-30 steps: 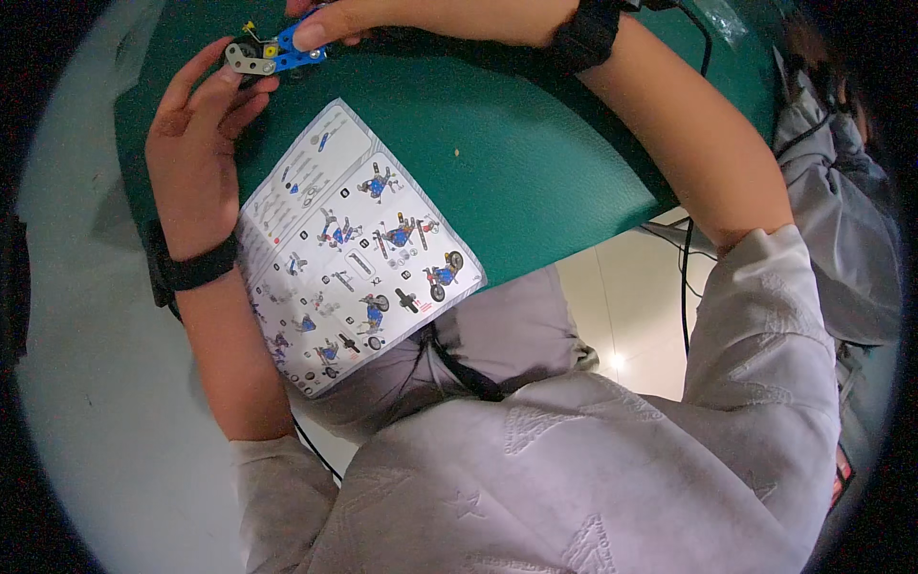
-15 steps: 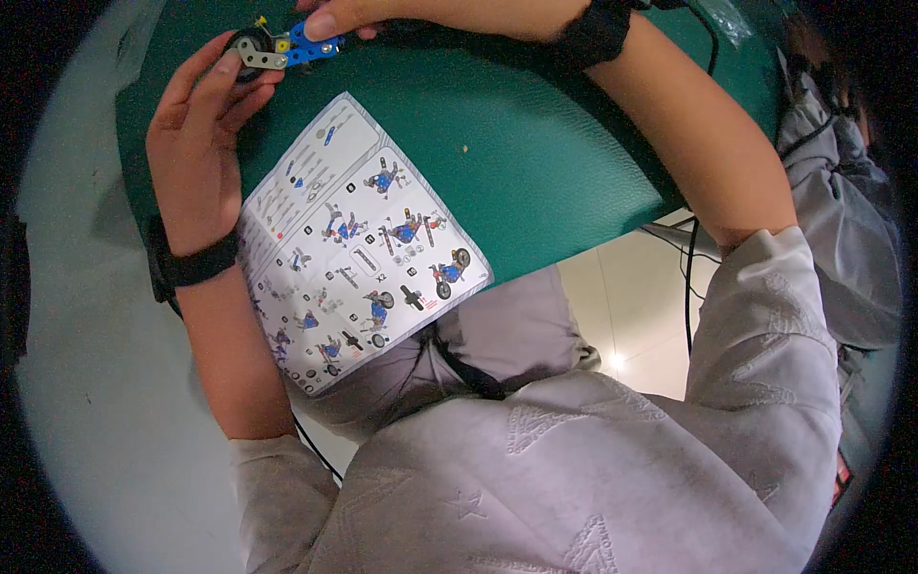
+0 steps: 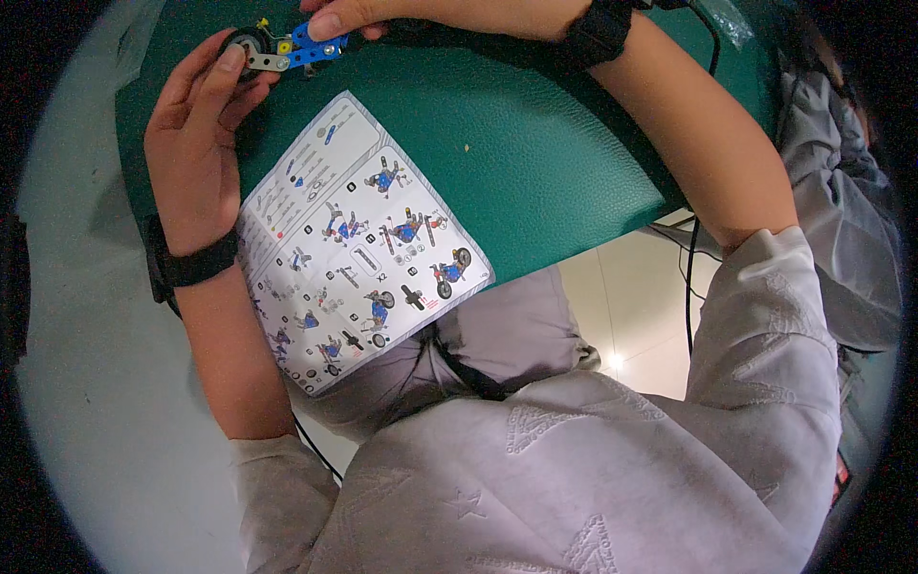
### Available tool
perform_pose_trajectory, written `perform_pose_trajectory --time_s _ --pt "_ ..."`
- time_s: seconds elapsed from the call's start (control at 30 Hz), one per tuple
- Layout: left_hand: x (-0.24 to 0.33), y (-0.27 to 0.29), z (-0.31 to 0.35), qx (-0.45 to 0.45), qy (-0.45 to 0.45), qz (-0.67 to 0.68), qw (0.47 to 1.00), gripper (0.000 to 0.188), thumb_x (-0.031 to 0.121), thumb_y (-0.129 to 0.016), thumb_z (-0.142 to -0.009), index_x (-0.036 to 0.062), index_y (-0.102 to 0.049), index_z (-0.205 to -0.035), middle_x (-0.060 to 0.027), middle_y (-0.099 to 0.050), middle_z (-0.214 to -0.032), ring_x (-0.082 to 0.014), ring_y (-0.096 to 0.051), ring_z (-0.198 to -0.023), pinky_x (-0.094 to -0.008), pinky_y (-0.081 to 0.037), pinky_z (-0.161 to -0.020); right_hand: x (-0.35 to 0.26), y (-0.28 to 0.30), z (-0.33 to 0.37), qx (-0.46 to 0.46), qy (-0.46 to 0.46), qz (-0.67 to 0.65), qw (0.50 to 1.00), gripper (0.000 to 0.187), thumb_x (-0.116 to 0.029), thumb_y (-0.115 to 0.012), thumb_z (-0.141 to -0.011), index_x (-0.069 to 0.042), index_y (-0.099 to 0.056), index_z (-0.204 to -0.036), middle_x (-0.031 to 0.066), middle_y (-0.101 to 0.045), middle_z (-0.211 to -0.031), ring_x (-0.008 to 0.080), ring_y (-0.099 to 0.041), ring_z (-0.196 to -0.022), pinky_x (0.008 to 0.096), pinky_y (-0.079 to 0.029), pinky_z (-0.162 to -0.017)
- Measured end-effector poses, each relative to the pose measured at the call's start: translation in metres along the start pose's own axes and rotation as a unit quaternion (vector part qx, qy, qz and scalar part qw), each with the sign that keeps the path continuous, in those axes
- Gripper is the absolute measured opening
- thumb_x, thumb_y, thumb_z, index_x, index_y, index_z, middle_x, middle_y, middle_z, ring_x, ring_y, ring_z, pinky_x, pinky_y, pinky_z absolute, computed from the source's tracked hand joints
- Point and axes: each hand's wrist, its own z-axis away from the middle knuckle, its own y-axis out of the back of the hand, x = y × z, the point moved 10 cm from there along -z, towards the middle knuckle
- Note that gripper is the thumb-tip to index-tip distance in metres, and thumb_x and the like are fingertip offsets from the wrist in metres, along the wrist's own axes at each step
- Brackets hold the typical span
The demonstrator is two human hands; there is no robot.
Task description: Assemble a small mechanical motorcycle model using metal and plastic parts.
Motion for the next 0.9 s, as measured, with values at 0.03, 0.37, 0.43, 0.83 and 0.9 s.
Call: perform_pose_trajectory --time_s 0.03,0.37,0.43,0.83,0.9 --pt "0.001 0.001 0.0 0.0 -0.005 0.003 1.0 0.036 0.013 -0.072 -0.097 -0.0029 -0.064 -0.129 -0.014 -0.072 -0.113 -0.02 -0.073 -0.097 -0.0292 -0.06 -0.09 0.002 0.001 -0.001 -0.001 0.0 -0.001 1.0 0.03 -0.019 -0.081 -0.09 0.001 -0.071 -0.111 0.0041 -0.071 -0.091 0.0073 -0.062 -0.072 0.0194 -0.048 -0.065" --pt "0.004 -0.003 0.001 -0.011 -0.002 -0.002 1.0 0.039 0.012 -0.071 -0.097 -0.0025 -0.062 -0.132 -0.0131 -0.072 -0.114 -0.0188 -0.072 -0.1 -0.0289 -0.059 -0.09 0.0 0.002 -0.001 -0.001 0.038 0.039 0.999 0.03 -0.021 -0.082 -0.089 -0.002 -0.072 -0.11 0.0017 -0.07 -0.09 0.0066 -0.057 -0.074 0.0207 -0.045 -0.065" --pt "0.003 -0.001 0.002 -0.014 -0.006 0.001 1.0 0.04 0.013 -0.071 -0.097 -0.0023 -0.061 -0.133 -0.0134 -0.072 -0.113 -0.0187 -0.072 -0.1 -0.0286 -0.059 -0.09 -0.002 0.001 -0.001 -0.002 0.035 0.03 0.999 0.03 -0.021 -0.082 -0.089 -0.002 -0.072 -0.11 0.0018 -0.07 -0.09 0.0068 -0.057 -0.074 0.0209 -0.045 -0.065" --pt "0.02 -0.014 0.011 0.03 0.006 0.035 0.999 0.031 0.01 -0.066 -0.1 -0.0059 -0.064 -0.126 -0.0112 -0.073 -0.104 -0.0131 -0.072 -0.083 -0.02 -0.059 -0.075 0.005 0.003 -0.001 -0.001 0.025 0.03 0.999 0.029 -0.018 -0.083 -0.088 -0.002 -0.072 -0.11 0.0025 -0.071 -0.096 0.0078 -0.06 -0.08 0.0212 -0.048 -0.071" --pt "0.022 -0.013 0.011 0.035 0.005 0.032 0.999 0.03 0.01 -0.066 -0.099 -0.0058 -0.065 -0.124 -0.011 -0.074 -0.102 -0.0129 -0.072 -0.082 -0.0196 -0.058 -0.073 0.005 0.001 -0.001 -0.008 0.032 0.041 0.999 0.03 -0.018 -0.083 -0.088 -0.001 -0.072 -0.11 0.002 -0.071 -0.095 0.0075 -0.059 -0.08 0.0215 -0.048 -0.071"
